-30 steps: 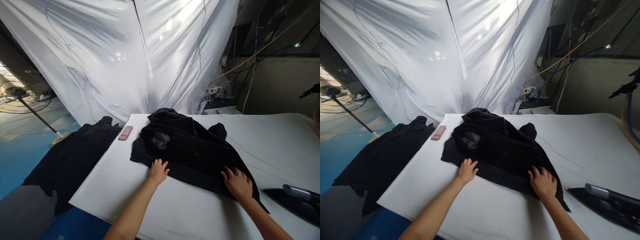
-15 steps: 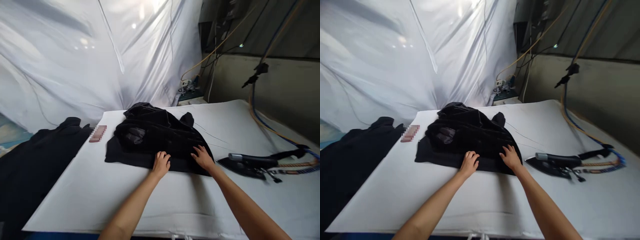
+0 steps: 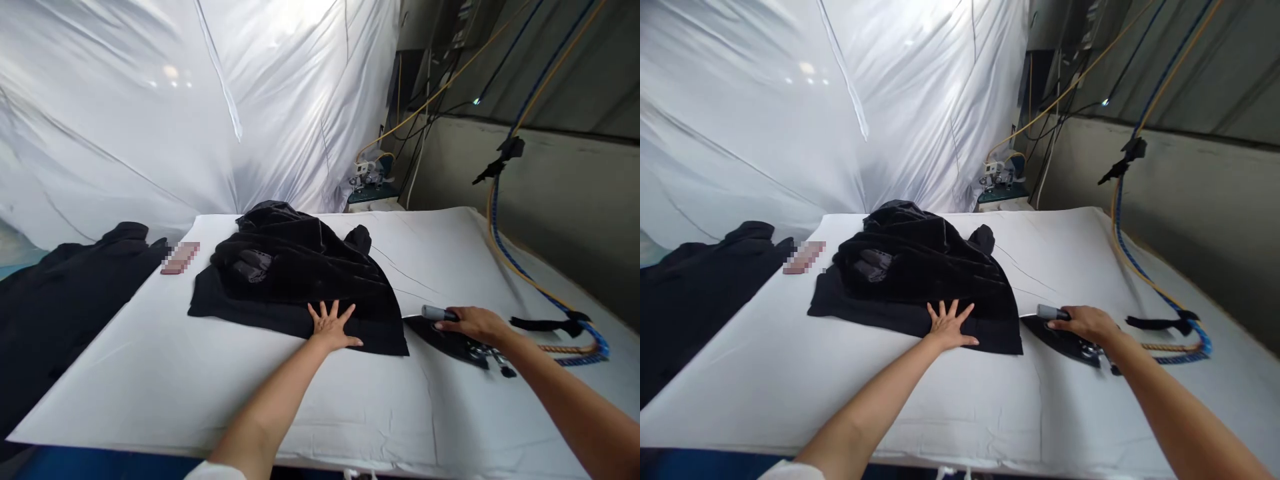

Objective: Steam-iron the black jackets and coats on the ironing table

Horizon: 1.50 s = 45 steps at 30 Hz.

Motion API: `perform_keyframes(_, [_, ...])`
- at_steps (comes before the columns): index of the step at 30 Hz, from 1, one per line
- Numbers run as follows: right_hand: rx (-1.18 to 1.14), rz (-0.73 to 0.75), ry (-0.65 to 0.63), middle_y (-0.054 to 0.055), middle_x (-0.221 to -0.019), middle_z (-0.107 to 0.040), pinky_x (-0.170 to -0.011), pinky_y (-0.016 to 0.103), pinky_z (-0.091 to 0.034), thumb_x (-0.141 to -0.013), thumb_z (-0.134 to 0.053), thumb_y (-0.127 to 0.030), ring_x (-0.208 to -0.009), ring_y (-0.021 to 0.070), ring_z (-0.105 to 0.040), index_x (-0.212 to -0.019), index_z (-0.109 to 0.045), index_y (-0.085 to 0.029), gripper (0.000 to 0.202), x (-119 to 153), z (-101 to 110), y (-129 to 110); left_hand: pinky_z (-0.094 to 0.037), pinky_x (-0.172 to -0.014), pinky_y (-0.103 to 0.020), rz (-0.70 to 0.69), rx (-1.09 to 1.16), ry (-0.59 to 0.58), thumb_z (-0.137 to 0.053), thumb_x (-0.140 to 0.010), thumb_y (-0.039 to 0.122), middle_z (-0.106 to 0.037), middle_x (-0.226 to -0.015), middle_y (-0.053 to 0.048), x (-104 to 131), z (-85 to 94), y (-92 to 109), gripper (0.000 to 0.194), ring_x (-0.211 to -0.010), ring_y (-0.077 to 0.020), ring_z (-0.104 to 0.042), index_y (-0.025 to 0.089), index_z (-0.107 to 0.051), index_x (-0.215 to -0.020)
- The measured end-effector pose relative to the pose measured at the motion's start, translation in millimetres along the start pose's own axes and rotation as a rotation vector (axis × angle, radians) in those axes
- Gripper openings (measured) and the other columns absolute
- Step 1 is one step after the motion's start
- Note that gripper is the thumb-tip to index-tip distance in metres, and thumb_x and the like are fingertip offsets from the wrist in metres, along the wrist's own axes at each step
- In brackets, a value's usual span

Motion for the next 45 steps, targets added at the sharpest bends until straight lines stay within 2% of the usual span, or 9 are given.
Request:
perform_keyframes(3, [-0.038, -0.076, -0.05, 0.011, -0.088, -0.067, -0.064, 0.035, -0.041, -0.066, -0.04, -0.072, -0.084, 0.0297, -0.06, -0.09, -0.064, -0.021, 0.062, 5.1, 0.1, -7.6, 0.013, -0.089, -0.071, -0.004, 0.012, 0.032, -0.046, -0.049, 0.082, 0.0, -0.15, -0.001, 0.3, 2.8, 0.4, 0.1, -0.129, -0.0485, 0.005, 0.044, -0.017, -0.136])
perform_keyframes(6, [-0.084, -0.054, -0.048, 0.011, -0.086, -0.067, -0.062, 0.033, -0.041, -0.067, -0.035, -0.074, -0.08, 0.0278, -0.06, -0.086, -0.063, -0.02, 0.064, 17.8, 9.3, -26.5, 0.005, -0.095, -0.069, -0.051, 0.062, 0.166, -0.053, -0.053, 0.075, -0.011, -0.148, -0.004, 9.0, 9.5, 0.2, 0.096, -0.13, -0.0448, -0.004, 0.038, -0.023, -0.137])
perform_keyframes(10, [-0.022, 0.123, -0.066, 0.01, -0.08, -0.066, -0.062, 0.033, -0.04, -0.067, -0.034, -0.076, -0.076, 0.0273, -0.06, -0.084, -0.063, -0.022, 0.064, 36.2, 5.5, -83.0, -0.012, -0.106, -0.053, -0.088, 0.104, 0.515, -0.055, -0.074, 0.047, -0.043, -0.126, -0.008, 40.7, 29.5, -17.6, 0.048, -0.121, -0.0275, -0.032, 0.023, -0.052, -0.116])
perform_keyframes(13, [0.073, 0.225, -0.114, 0.011, -0.08, -0.066, -0.061, 0.035, -0.04, -0.064, -0.038, -0.077, -0.077, 0.0296, -0.06, -0.084, -0.064, -0.022, 0.065, 37.8, -12.9, -128.0, -0.025, -0.102, -0.044, -0.038, 0.083, 0.632, -0.051, -0.08, 0.032, -0.053, -0.099, -0.005, 65.6, 37.5, -48.6, 0.019, -0.102, -0.0203, -0.044, 0.022, -0.059, -0.093])
perform_keyframes(17, [0.123, 0.206, -0.087, 0.011, -0.081, -0.066, -0.062, 0.036, -0.041, -0.066, -0.036, -0.075, -0.079, 0.0305, -0.061, -0.087, -0.063, -0.022, 0.063, 21.5, -22.3, -159.6, -0.037, -0.09, -0.035, 0.085, 0.073, 0.608, -0.053, -0.08, 0.028, -0.053, -0.094, -0.003, 83.3, 41.5, -98.4, 0.015, -0.095, -0.0183, -0.046, 0.024, -0.059, -0.093])
perform_keyframes(25, [0.134, 0.3, -0.078, 0.009, -0.082, -0.066, -0.061, 0.035, -0.04, -0.068, -0.036, -0.074, -0.079, 0.029, -0.061, -0.093, -0.06, -0.023, 0.062, 10.3, -16.2, -190.9, -0.037, -0.089, -0.032, 0.291, -0.001, 0.537, -0.044, -0.084, 0.027, -0.05, -0.114, -0.004, 105.7, 58.2, -167.0, 0.033, -0.098, -0.0188, -0.045, 0.031, -0.054, -0.115])
perform_keyframes(30, [0.152, 0.29, -0.067, 0.009, -0.083, -0.066, -0.06, 0.035, -0.04, -0.071, -0.032, -0.072, -0.079, 0.0293, -0.061, -0.098, -0.058, -0.023, 0.061, 9.3, -20.9, -198.8, -0.038, -0.085, -0.034, 0.345, -0.011, 0.4, -0.04, -0.085, 0.036, -0.051, -0.107, -0.004, 99.6, 65.2, -179.8, 0.04, -0.095, -0.0203, -0.047, 0.039, -0.046, -0.125])
perform_keyframes(37, [0.144, 0.353, -0.057, 0.01, -0.084, -0.066, -0.061, 0.037, -0.04, -0.072, -0.031, -0.072, -0.081, 0.0313, -0.06, -0.095, -0.058, -0.023, 0.061, 8.4, -23.2, -219.7, -0.035, -0.089, -0.043, 0.476, 0.07, 0.214, -0.052, -0.072, 0.052, -0.044, -0.113, -0.006, 82.0, 67.1, -191.0, 0.053, -0.103, -0.0269, -0.048, 0.043, -0.045, -0.124])
perform_keyframes(45, [0.119, 0.399, -0.03, 0.008, -0.076, -0.066, -0.059, 0.034, -0.04, -0.072, -0.035, -0.071, -0.077, 0.0289, -0.062, -0.09, -0.06, -0.024, 0.056, 3.8, -26.8, -263.5, -0.034, -0.092, -0.045, 0.468, 0.092, 0.187, -0.051, -0.07, 0.057, -0.042, -0.117, -0.006, 81.4, 66.9, -195.1, 0.057, -0.107, -0.029, -0.049, 0.043, -0.043, -0.125])
Point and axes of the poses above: each hand's wrist, its own x-axis away from the middle knuckle, its own z-axis out of the back of the hand, y = z × x, the point moved 8 cm from there along -x, towards the middle knuckle
